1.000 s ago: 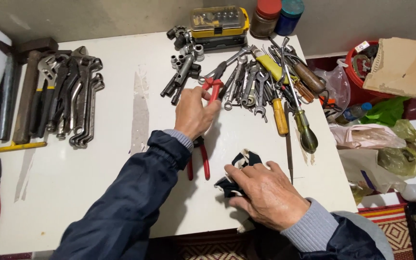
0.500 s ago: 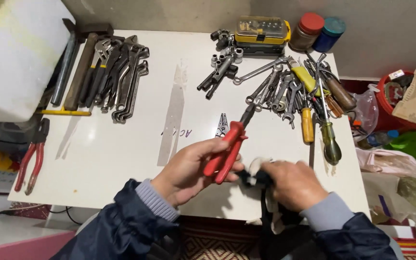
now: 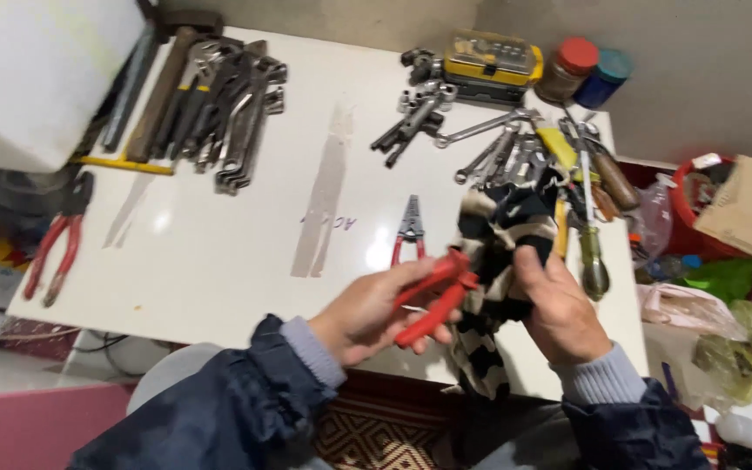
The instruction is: Cleaning a pair of needle-nose pliers by wiping them thoroughly with a cloth on a workbench.
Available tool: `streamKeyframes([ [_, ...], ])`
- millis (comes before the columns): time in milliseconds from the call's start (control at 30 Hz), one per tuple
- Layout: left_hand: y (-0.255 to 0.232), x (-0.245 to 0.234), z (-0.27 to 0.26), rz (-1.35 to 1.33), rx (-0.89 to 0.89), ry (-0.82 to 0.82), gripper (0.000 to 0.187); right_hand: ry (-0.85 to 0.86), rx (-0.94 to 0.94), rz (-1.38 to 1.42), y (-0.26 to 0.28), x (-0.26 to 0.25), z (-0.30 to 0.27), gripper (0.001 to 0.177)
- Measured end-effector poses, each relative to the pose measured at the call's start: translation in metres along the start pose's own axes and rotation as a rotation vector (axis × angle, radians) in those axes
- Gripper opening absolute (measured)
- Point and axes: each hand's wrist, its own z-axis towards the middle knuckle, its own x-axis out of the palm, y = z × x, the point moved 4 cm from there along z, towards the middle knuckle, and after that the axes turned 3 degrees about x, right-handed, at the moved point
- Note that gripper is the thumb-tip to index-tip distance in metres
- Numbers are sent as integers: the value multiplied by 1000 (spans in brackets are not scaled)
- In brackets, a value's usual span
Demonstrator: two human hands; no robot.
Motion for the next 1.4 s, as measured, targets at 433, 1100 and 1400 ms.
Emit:
streamKeyframes([
  [433, -3, 3, -8, 263, -170, 237, 51, 147, 207, -171, 6, -20, -2, 39],
  [1100, 7, 15, 7, 172, 71, 207, 59, -69, -32, -5, 62, 38, -21, 50],
  [1400, 20, 18, 8, 176, 28, 305, 49, -2, -60, -235, 30, 12, -14, 31],
])
